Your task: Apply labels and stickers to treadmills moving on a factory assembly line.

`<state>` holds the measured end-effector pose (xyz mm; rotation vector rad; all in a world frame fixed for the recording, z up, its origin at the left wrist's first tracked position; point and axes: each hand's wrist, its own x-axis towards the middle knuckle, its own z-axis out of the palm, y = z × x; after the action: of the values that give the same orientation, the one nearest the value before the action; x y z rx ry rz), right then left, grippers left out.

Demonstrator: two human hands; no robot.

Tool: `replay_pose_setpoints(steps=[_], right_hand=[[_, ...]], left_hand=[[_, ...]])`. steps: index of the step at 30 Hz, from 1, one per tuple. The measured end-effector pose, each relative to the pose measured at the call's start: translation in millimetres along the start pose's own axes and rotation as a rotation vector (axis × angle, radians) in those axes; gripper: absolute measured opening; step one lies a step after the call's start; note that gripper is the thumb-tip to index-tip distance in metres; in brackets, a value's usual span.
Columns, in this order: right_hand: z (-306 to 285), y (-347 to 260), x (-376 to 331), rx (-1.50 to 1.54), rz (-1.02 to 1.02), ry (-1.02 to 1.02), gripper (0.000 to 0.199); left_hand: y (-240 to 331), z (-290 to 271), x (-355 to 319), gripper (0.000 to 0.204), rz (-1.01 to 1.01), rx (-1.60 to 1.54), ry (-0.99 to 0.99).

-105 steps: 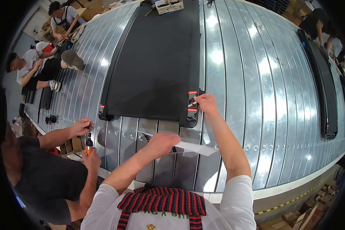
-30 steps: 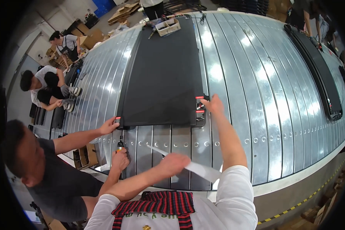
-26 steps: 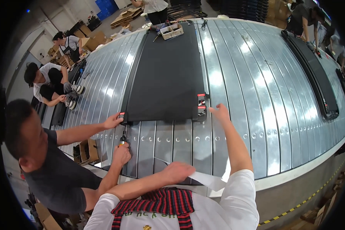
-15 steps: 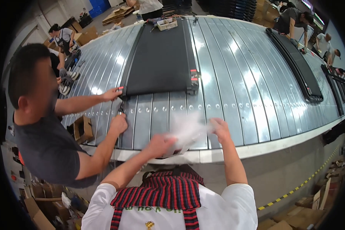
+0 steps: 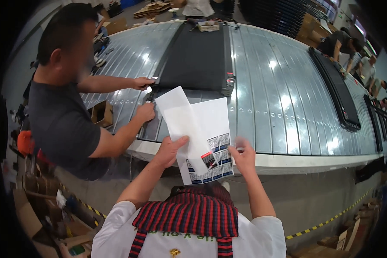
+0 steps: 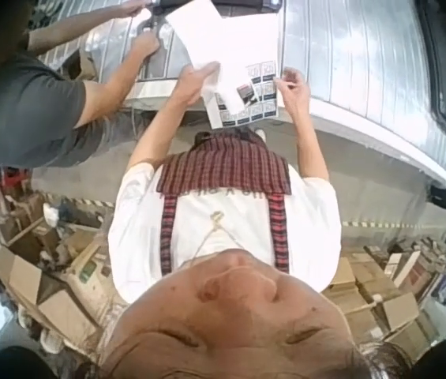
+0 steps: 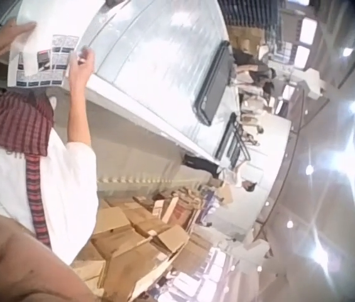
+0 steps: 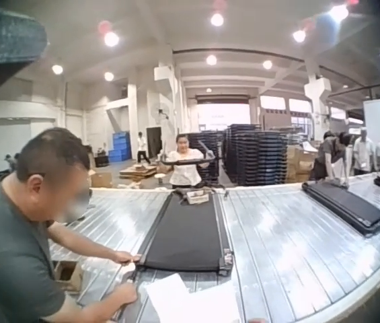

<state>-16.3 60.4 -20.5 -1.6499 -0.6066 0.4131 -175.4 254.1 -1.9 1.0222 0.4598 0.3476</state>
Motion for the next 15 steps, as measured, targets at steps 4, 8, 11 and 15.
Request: replay_pose_setpoints(steps=[4, 8, 11, 15], right_hand=[[21.2, -18.2, -0.4, -0.235, -0.270, 0.010, 0.012], [-0.3, 14.4, 1.2, -0.175, -0.175, -0.304, 0.009], [-21.5, 12.6, -3.8, 0.033, -0.009, -0.415, 0.017], [-43.5, -3.3, -10.4, -0.104, -0.017, -0.548, 0.032]], left_hand=[[-4.6, -2.6, -20.6, 0.031, -0.006, -0.066, 0.012], [-43.6, 26.6, -11.6, 0.031, -0.029, 0.171, -0.034], [-41.8, 71.7, -14.3, 0.036, 0.026, -0.035, -0.103], [-43.2, 89.2, -30.8, 0.037, 0.061, -0.014, -0.126]])
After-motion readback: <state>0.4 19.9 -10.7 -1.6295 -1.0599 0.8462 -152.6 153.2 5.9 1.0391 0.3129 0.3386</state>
